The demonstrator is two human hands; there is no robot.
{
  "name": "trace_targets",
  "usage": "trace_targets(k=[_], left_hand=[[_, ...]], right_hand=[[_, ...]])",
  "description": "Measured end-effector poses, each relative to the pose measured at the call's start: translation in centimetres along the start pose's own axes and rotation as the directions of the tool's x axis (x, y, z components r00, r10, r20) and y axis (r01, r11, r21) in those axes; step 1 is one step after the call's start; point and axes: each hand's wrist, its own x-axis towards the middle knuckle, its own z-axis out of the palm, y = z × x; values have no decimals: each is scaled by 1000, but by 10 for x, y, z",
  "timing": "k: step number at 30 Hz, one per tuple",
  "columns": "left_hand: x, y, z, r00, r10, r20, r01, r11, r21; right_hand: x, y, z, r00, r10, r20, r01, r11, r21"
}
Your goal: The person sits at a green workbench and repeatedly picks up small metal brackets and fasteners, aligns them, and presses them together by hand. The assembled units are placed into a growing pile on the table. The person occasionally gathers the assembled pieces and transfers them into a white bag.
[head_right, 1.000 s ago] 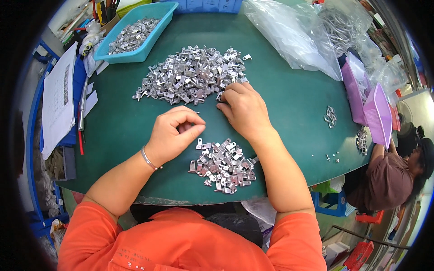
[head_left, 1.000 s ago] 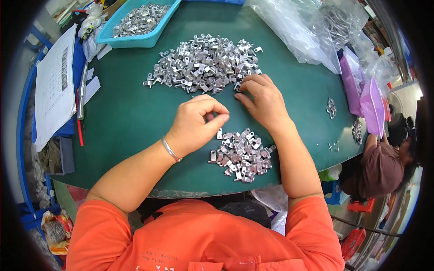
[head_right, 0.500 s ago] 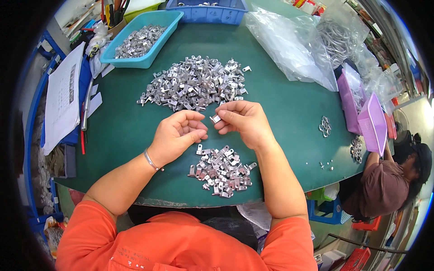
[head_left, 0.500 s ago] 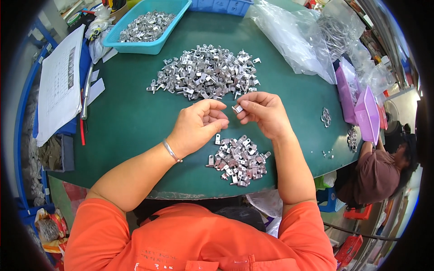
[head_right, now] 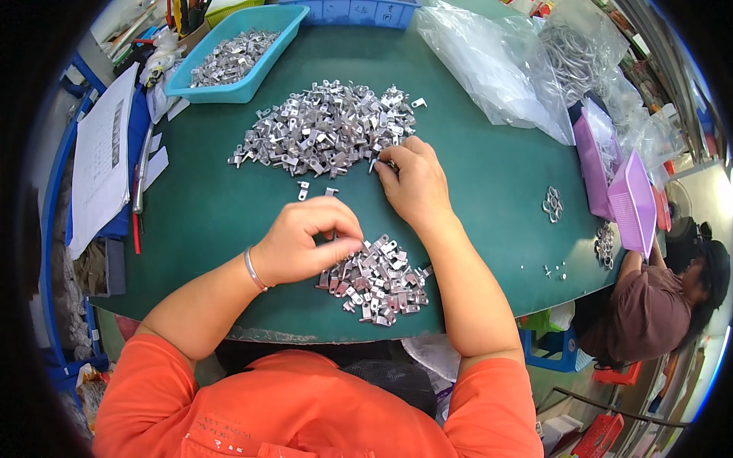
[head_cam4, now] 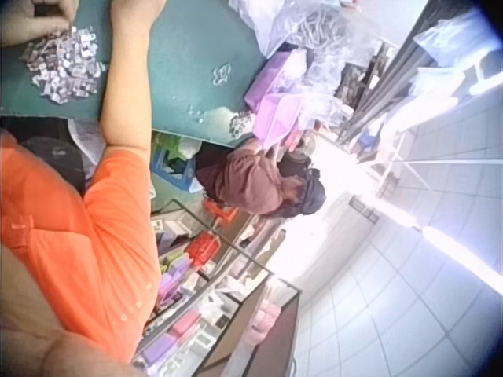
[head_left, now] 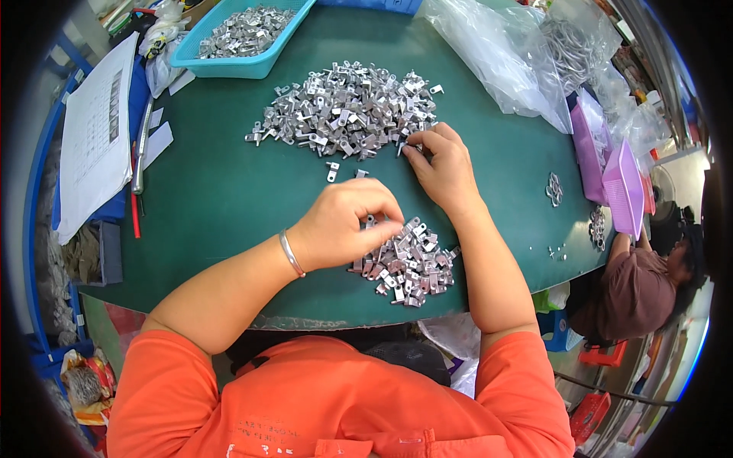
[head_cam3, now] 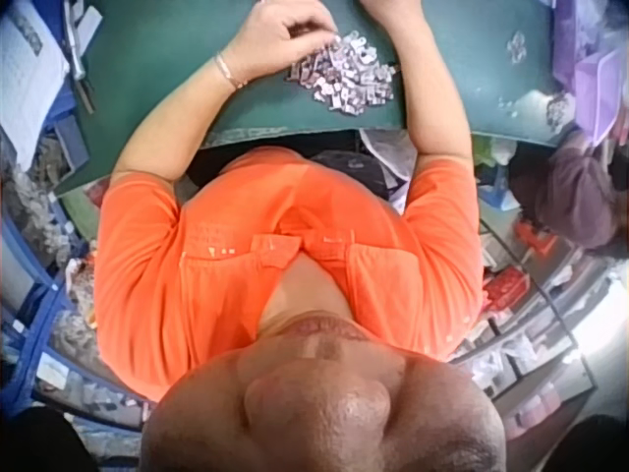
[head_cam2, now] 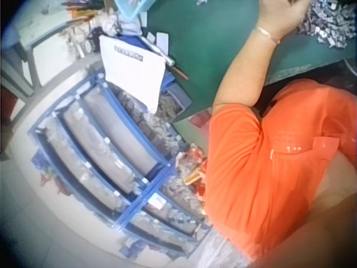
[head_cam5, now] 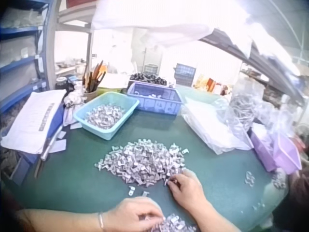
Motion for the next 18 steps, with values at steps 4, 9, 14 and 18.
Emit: trace_targets(k=[4,9,14,18], left_hand=[[-1,-15,-1,900,-417,-127,363,878,-312],[3,-7,-7,868,-491,-67,336,683,-648],[1,-6,-5,884,-462,-69,299,673,-677],[0,-8,-2,884,-458,-90,287,686,-669]], right_hand=[[0,-8,-10,998,-28,64,14,976,218],[-9,-24,-18,986,-96,139,10,855,518],[-11,-15,-17,973,-60,221,-89,789,608],[-10,-16,-21,956,-104,273,-95,774,627]])
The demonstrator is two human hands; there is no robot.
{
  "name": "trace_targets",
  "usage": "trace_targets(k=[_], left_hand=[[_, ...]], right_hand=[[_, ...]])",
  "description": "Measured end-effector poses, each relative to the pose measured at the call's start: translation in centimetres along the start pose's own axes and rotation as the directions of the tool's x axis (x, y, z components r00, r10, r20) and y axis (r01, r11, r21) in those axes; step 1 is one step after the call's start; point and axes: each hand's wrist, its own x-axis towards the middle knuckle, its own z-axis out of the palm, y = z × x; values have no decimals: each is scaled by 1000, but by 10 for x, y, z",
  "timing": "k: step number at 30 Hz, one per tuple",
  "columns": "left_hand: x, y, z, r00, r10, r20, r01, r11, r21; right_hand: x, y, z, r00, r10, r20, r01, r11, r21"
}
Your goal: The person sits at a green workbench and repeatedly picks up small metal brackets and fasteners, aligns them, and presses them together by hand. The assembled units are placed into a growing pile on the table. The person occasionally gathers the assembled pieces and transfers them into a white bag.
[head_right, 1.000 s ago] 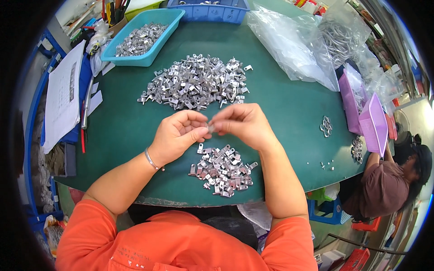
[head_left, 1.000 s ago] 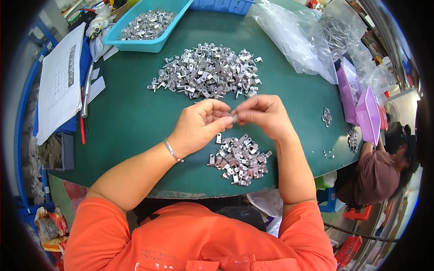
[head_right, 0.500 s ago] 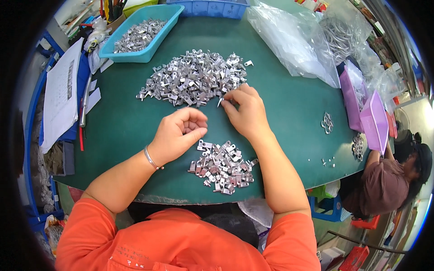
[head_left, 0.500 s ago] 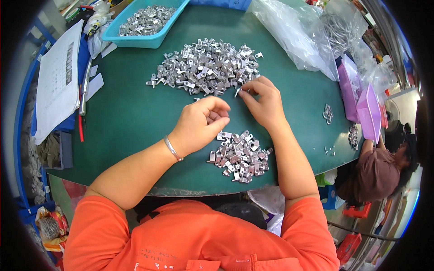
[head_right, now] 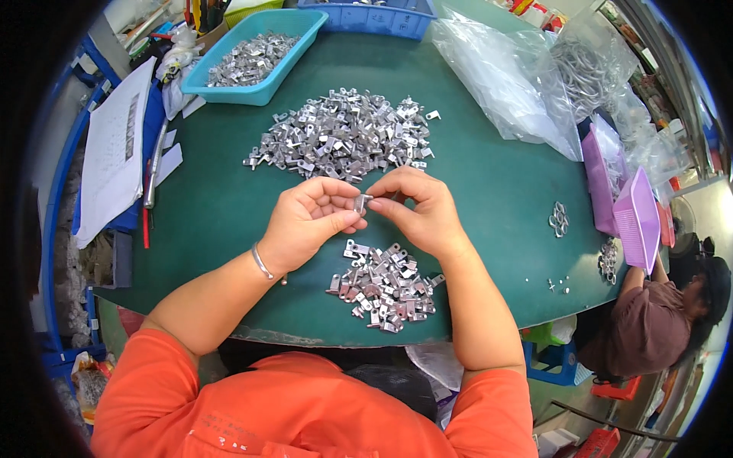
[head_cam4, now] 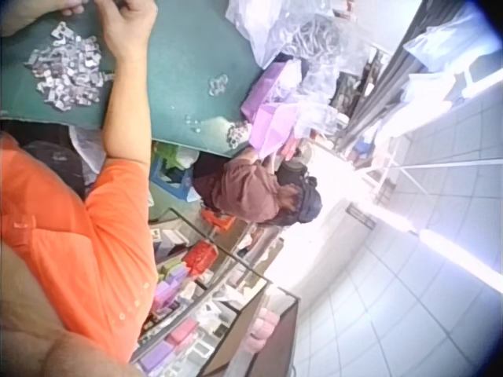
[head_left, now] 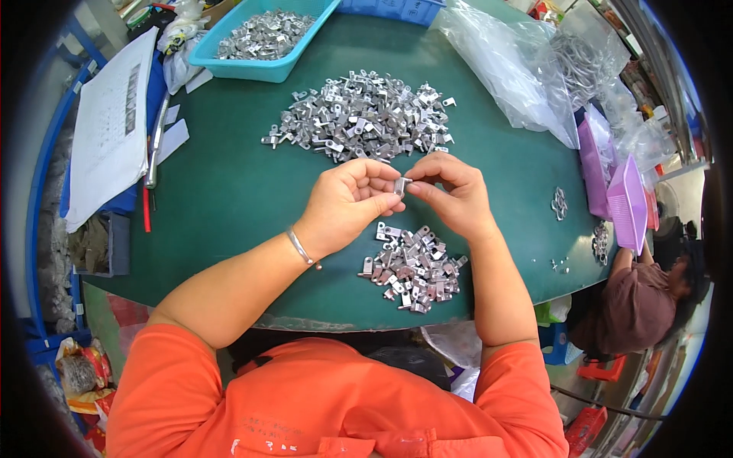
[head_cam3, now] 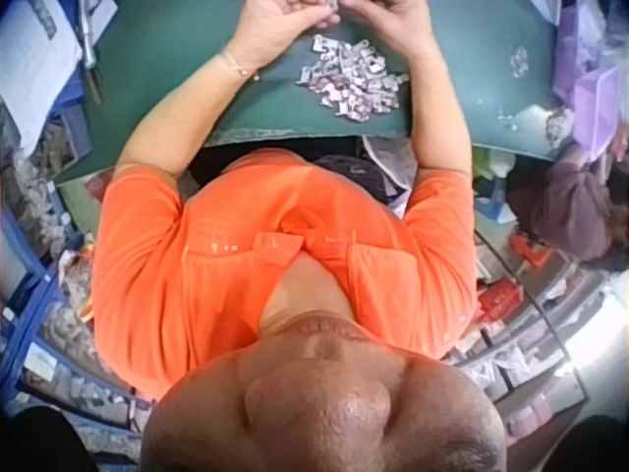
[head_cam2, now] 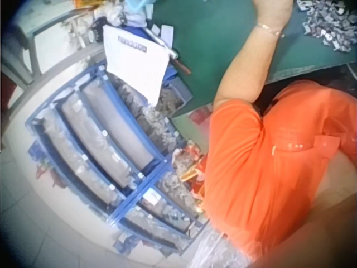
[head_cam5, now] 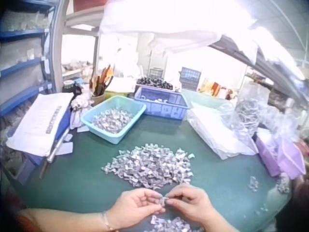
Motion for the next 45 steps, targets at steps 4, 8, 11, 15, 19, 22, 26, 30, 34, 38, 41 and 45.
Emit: trace_targets(k=[4,8,11,15,19,22,26,30,34,38,41,45], left_hand=[[3,2,-1,992,97,-83,-100,995,-24],[15,27,-14,937,123,-326,-145,988,-44],[52,58,-43,867,249,-431,-280,960,-9],[98,114,-113,791,349,-502,-442,894,-75],[111,112,-162,731,244,-637,-340,940,-30],[72,95,-103,729,315,-608,-245,949,198],[23,47,-38,912,326,-250,-115,787,607],[12,10,-12,934,328,143,-269,376,887],[10,0,-11,863,420,283,-416,270,868],[4,4,-7,892,391,228,-391,410,824],[2,5,-8,908,349,233,-381,451,807],[-3,7,-1,947,265,180,-309,607,732]], right_hand=[[3,15,-8,942,-84,-324,-86,874,-478],[0,22,-8,963,20,-267,-152,861,-485],[0,17,-11,978,109,-179,-167,921,-353],[1,23,-20,986,96,-136,-129,957,-260],[4,17,-36,952,139,-274,-234,907,-351],[-3,7,-37,953,265,-149,-300,902,-312],[-6,-3,-16,979,193,67,-157,920,-359],[-6,4,-18,973,184,136,-120,917,-380],[-6,7,-18,993,88,81,-41,890,-455],[-8,10,-18,993,56,105,-2,893,-450],[-8,7,-20,992,44,119,17,885,-465],[-8,7,-14,995,-8,102,64,827,-558]])
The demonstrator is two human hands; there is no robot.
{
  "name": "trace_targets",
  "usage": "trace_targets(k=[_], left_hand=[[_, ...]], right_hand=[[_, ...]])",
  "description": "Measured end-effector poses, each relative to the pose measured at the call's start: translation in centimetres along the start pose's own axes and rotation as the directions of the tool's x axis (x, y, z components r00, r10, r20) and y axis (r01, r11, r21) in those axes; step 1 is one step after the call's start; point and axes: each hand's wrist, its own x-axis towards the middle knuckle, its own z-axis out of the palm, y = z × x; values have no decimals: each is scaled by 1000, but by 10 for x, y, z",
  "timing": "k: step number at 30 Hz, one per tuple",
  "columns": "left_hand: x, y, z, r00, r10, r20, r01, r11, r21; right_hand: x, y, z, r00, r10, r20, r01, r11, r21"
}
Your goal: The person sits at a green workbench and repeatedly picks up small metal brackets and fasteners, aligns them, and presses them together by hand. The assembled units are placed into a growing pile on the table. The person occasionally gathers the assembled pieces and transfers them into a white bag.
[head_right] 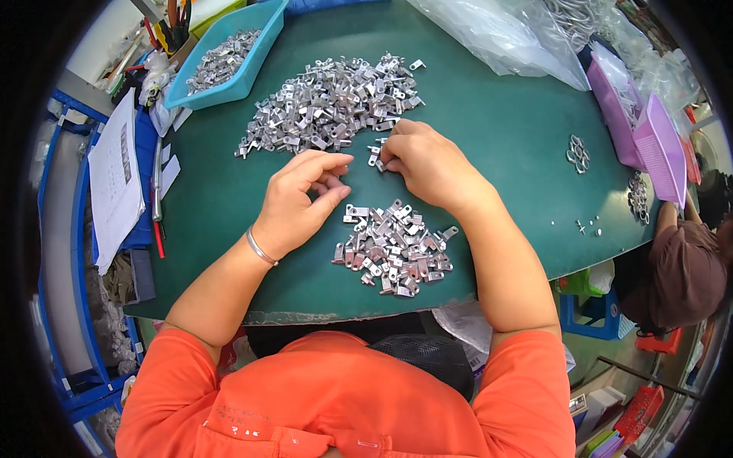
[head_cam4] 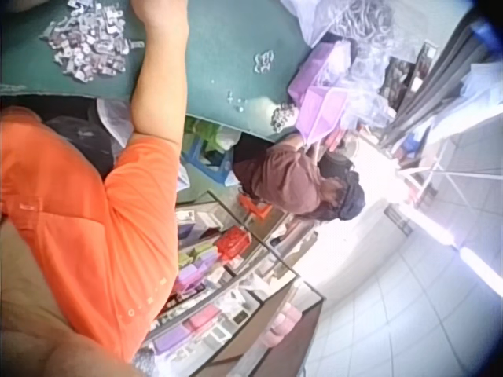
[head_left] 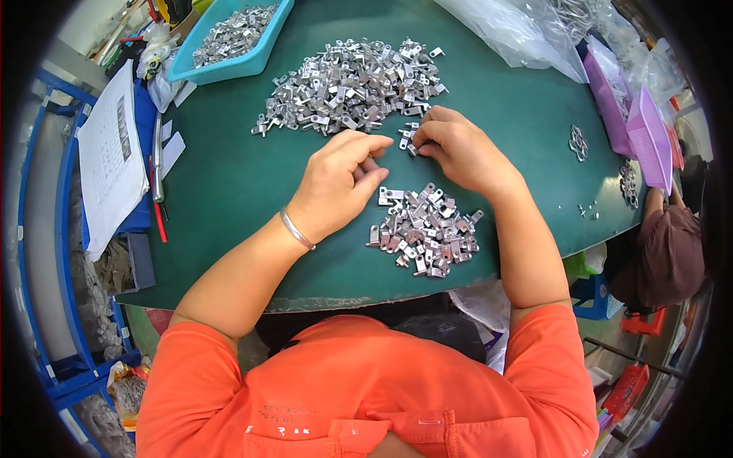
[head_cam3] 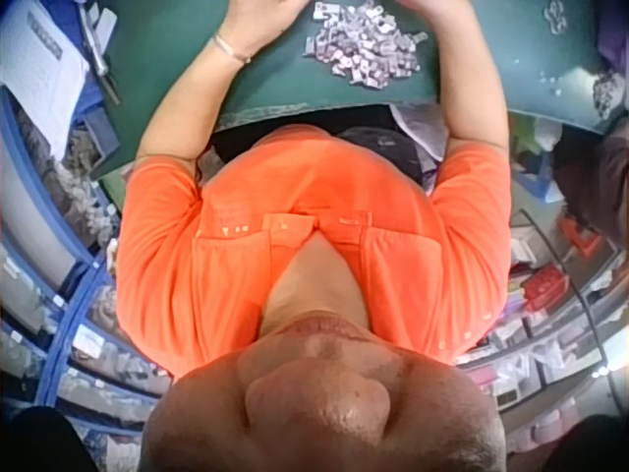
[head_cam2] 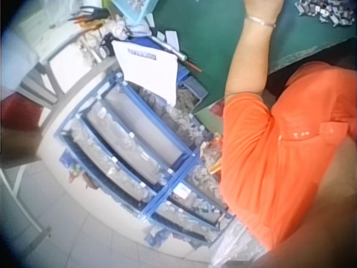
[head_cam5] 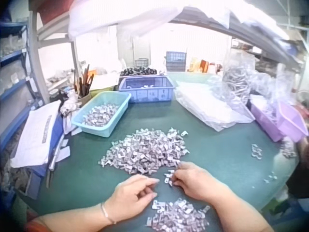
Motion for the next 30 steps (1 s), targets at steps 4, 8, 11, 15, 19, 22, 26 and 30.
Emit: trace_targets(k=[4,8,11,15,19,22,26,30], left_hand=[[-1,-3,4,999,-33,-4,32,996,-80],[-1,-5,3,971,-230,66,239,937,-254],[1,-3,1,946,-303,114,323,854,-407],[0,-1,-1,948,-300,111,314,812,-492],[-1,-4,0,977,-204,67,210,842,-497],[-1,-3,-1,977,-200,73,211,858,-468],[-3,-4,2,992,-127,10,116,866,-486],[-1,-2,-2,988,38,-147,-69,975,-212]], right_hand=[[2,1,3,999,38,-9,-37,998,54],[3,-15,1,998,-60,-26,65,969,237],[4,-23,1,980,-175,-90,191,957,218],[5,-24,1,970,-214,-118,238,939,249],[4,-22,1,968,-209,-141,243,920,306],[4,-20,1,968,-206,-145,244,910,336],[4,-23,-2,957,-251,-147,287,895,341],[6,-22,-1,960,-193,-205,258,892,371]])
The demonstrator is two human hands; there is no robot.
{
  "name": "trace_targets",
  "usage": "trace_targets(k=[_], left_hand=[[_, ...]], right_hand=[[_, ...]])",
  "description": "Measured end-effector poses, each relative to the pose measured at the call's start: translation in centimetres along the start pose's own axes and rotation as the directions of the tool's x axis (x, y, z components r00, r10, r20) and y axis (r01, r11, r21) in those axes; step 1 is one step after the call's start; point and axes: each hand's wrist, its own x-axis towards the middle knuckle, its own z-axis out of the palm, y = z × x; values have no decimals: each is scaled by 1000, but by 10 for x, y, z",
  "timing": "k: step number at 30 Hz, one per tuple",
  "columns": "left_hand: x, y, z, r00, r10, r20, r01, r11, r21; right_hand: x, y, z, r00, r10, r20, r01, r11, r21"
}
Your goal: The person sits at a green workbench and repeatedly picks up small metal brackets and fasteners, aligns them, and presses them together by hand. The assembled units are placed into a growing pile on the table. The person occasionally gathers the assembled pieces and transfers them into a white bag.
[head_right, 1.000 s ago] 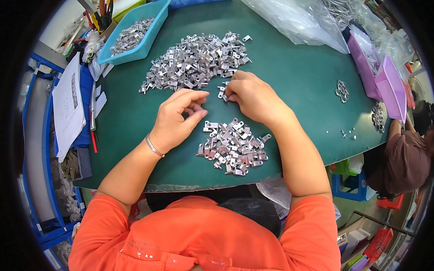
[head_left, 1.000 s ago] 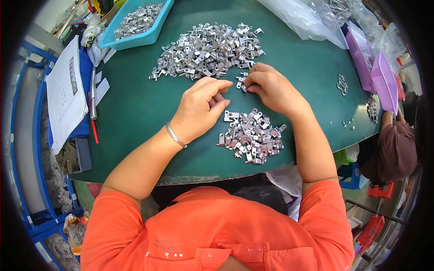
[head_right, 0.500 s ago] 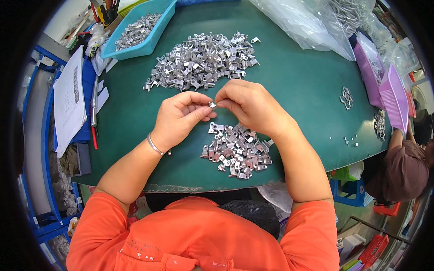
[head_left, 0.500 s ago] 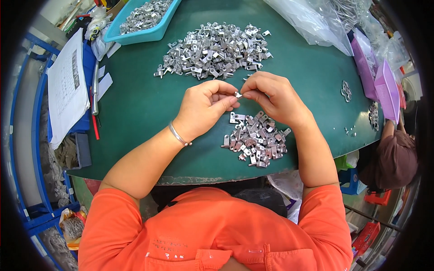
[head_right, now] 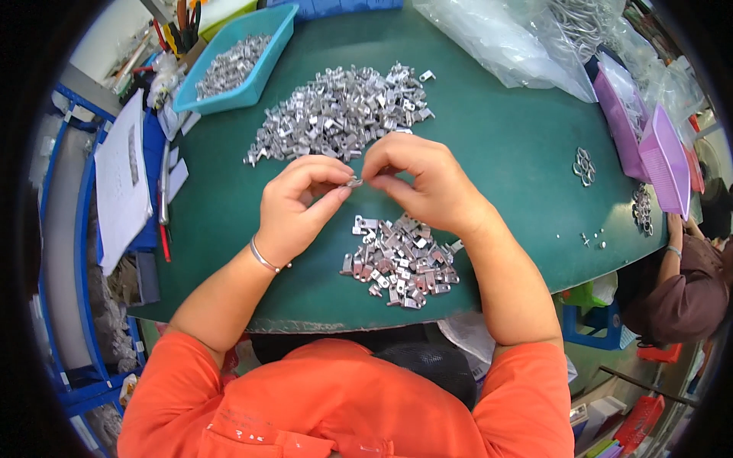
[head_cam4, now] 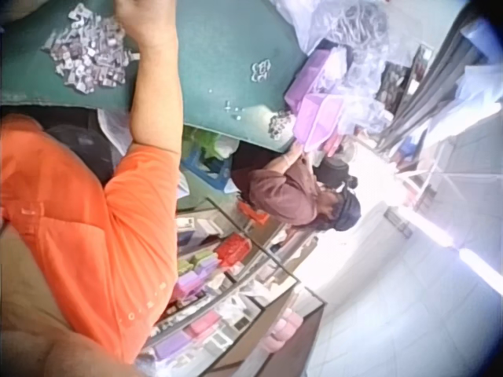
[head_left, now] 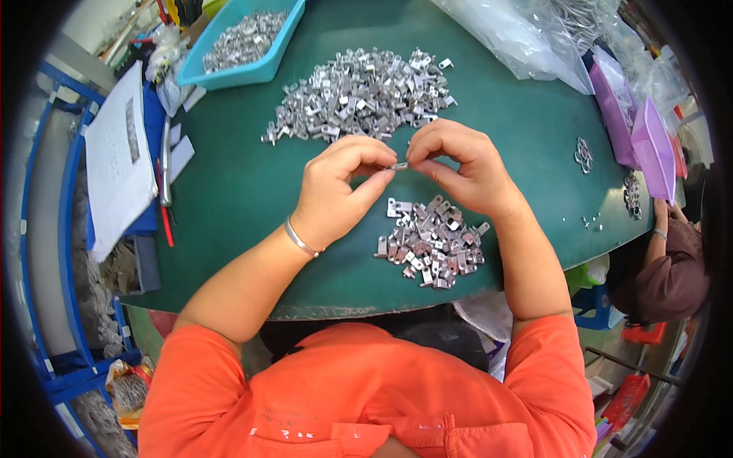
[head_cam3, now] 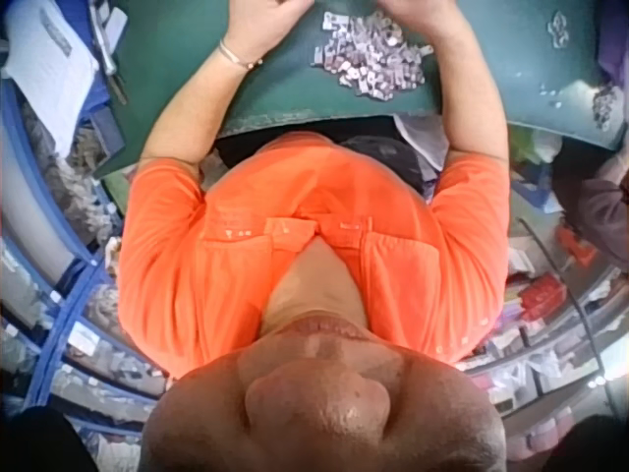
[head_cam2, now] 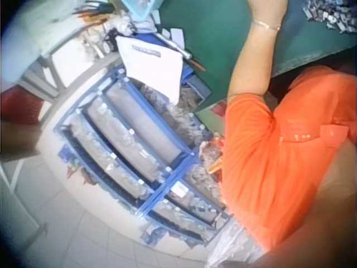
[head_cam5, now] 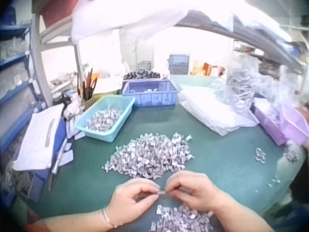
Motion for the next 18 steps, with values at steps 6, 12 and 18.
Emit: trace_targets(k=[6,12,18], left_hand=[[82,-4,-79,831,449,-330,-210,801,561],[109,-28,-153,850,461,-254,8,471,882],[43,1,-29,990,129,-62,-80,856,510]], right_hand=[[-8,24,-27,912,384,-144,-408,884,-228],[-5,24,-4,972,226,-58,-233,921,-313],[-7,35,-12,896,443,-33,-441,896,44]])
